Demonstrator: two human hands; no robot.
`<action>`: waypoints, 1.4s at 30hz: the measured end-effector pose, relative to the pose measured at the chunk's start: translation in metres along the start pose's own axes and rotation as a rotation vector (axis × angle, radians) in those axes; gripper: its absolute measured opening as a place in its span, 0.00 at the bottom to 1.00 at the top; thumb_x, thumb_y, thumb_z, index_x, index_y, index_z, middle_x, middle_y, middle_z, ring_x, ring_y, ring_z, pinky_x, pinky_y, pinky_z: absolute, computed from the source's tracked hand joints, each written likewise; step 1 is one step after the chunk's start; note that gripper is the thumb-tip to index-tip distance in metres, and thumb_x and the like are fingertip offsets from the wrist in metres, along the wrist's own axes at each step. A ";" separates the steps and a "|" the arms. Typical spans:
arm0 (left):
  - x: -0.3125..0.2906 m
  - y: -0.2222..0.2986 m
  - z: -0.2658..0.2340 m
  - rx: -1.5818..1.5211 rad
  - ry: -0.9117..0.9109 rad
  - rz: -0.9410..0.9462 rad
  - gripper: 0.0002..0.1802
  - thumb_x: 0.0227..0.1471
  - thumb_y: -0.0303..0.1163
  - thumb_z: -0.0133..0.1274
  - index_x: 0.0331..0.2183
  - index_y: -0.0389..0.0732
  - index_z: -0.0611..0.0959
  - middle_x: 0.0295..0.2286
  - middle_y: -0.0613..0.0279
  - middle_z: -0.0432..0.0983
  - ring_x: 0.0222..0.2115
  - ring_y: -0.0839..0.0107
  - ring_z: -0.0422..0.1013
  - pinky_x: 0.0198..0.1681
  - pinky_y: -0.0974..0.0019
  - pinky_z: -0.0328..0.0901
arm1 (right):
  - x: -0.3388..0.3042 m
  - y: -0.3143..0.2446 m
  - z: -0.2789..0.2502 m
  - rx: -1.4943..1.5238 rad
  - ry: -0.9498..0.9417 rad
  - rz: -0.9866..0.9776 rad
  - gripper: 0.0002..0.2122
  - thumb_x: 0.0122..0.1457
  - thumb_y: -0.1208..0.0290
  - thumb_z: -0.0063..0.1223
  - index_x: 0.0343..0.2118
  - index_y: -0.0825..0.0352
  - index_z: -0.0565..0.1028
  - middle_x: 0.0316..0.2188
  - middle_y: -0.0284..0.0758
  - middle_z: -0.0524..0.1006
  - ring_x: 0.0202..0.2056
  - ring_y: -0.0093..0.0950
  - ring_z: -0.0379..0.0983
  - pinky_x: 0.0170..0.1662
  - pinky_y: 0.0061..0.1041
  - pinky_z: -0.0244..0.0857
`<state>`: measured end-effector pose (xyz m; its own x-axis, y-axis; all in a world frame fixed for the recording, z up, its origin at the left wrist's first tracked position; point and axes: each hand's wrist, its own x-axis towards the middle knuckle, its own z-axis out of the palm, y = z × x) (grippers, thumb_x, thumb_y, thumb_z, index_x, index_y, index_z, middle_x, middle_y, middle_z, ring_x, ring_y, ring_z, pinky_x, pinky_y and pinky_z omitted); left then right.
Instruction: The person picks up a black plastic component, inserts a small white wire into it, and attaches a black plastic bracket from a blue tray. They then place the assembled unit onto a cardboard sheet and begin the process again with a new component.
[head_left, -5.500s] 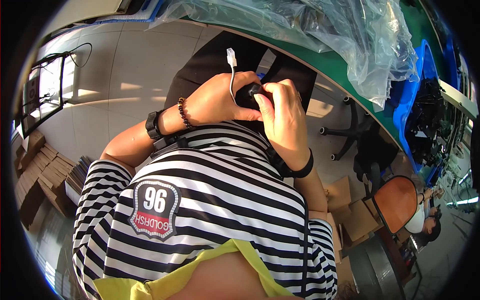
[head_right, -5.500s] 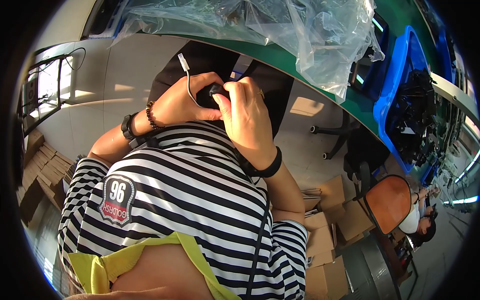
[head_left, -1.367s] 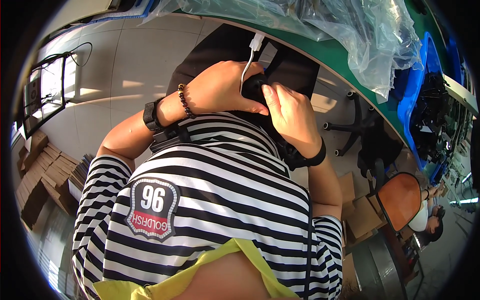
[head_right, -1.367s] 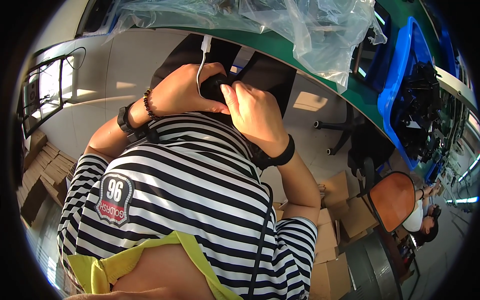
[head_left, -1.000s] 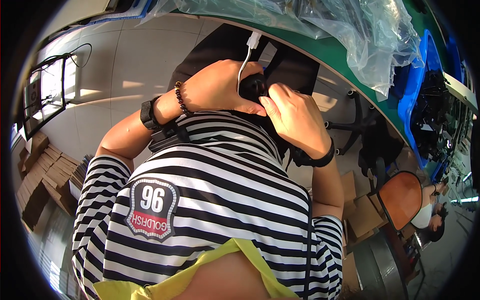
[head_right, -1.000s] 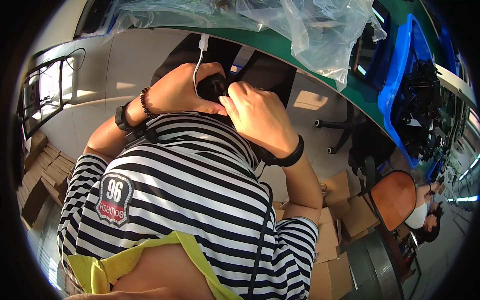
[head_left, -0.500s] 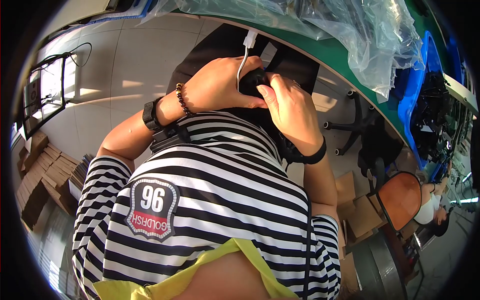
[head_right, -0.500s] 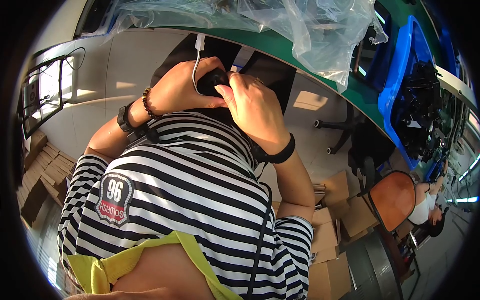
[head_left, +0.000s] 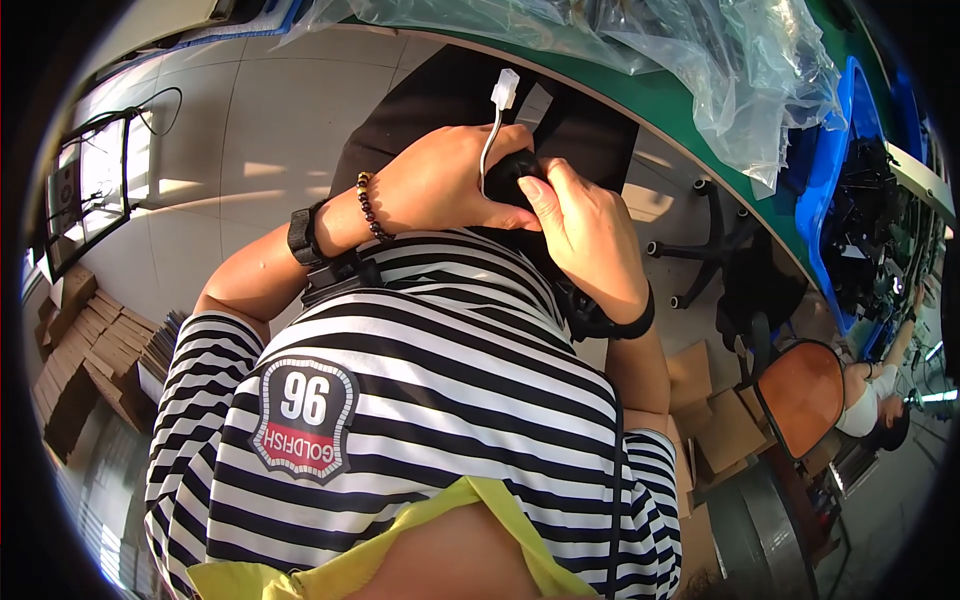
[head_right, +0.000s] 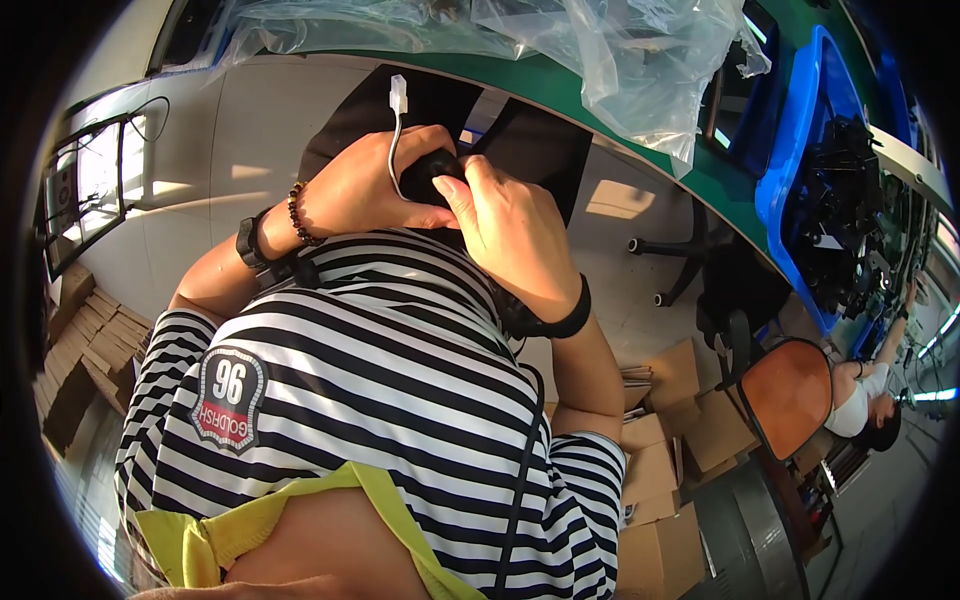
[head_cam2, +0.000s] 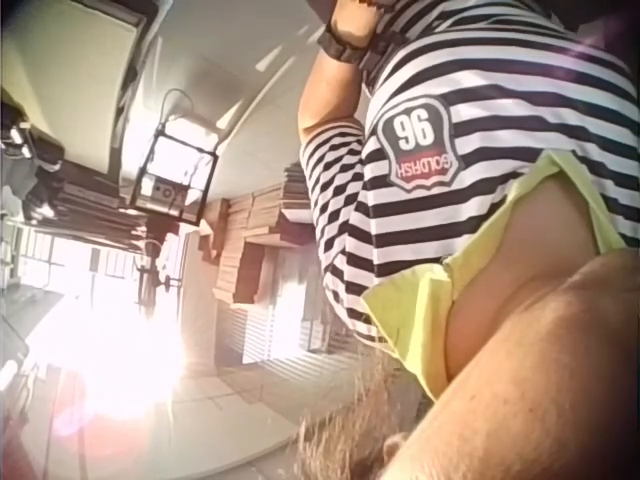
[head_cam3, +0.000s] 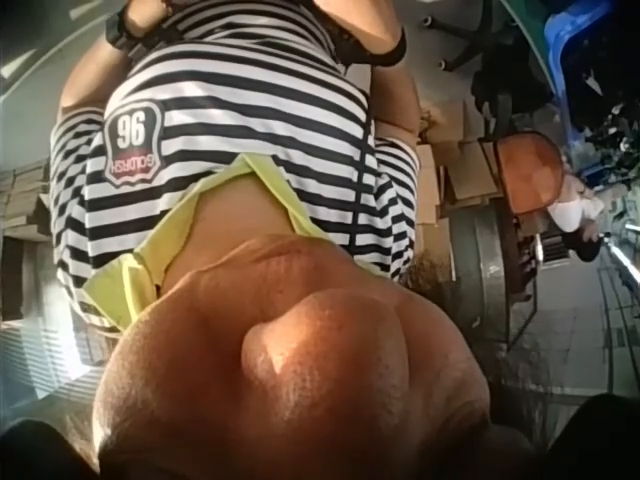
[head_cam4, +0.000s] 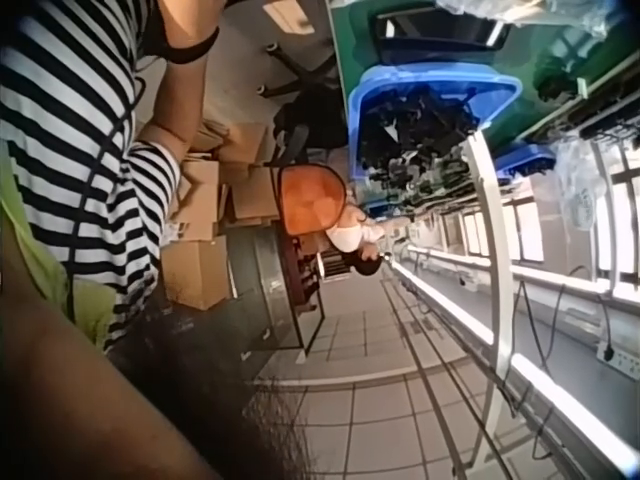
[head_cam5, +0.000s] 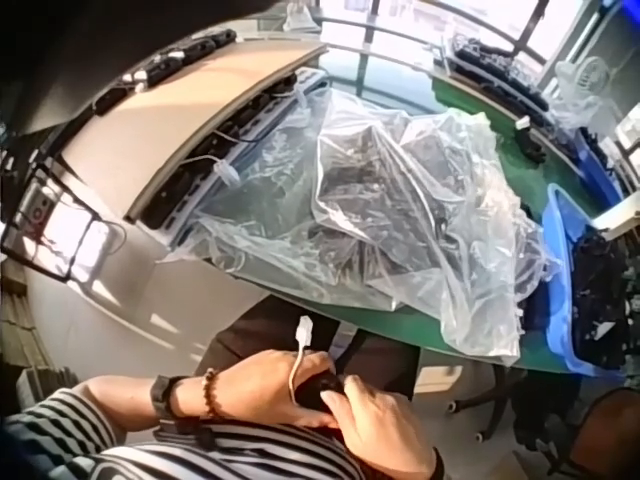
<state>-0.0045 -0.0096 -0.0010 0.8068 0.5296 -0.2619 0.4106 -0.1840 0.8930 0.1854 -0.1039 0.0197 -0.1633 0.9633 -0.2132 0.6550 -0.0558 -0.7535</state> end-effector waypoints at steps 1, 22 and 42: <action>-0.001 -0.001 0.003 0.018 0.014 0.016 0.30 0.41 0.39 0.71 0.43 0.37 0.77 0.35 0.52 0.79 0.35 0.52 0.76 0.38 0.59 0.69 | 0.001 -0.001 0.003 -0.040 0.027 0.020 0.14 0.69 0.61 0.48 0.40 0.71 0.72 0.27 0.47 0.77 0.28 0.49 0.75 0.30 0.39 0.67; -0.005 0.004 0.012 0.037 0.003 0.105 0.29 0.41 0.37 0.70 0.44 0.37 0.77 0.37 0.55 0.79 0.38 0.55 0.77 0.42 0.60 0.70 | -0.015 -0.001 0.011 -0.067 0.142 -0.019 0.15 0.67 0.59 0.53 0.36 0.70 0.71 0.26 0.44 0.75 0.25 0.46 0.73 0.28 0.37 0.65; -0.014 0.019 0.004 0.005 -0.007 0.068 0.27 0.41 0.36 0.71 0.42 0.37 0.78 0.35 0.57 0.78 0.36 0.59 0.77 0.40 0.61 0.70 | -0.023 -0.011 0.012 -0.074 0.167 -0.033 0.17 0.66 0.57 0.52 0.36 0.70 0.71 0.25 0.44 0.75 0.25 0.47 0.74 0.27 0.36 0.65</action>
<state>-0.0069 -0.0237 0.0181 0.8358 0.5099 -0.2035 0.3573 -0.2237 0.9068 0.1725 -0.1284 0.0254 -0.0649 0.9948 -0.0785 0.7046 -0.0100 -0.7096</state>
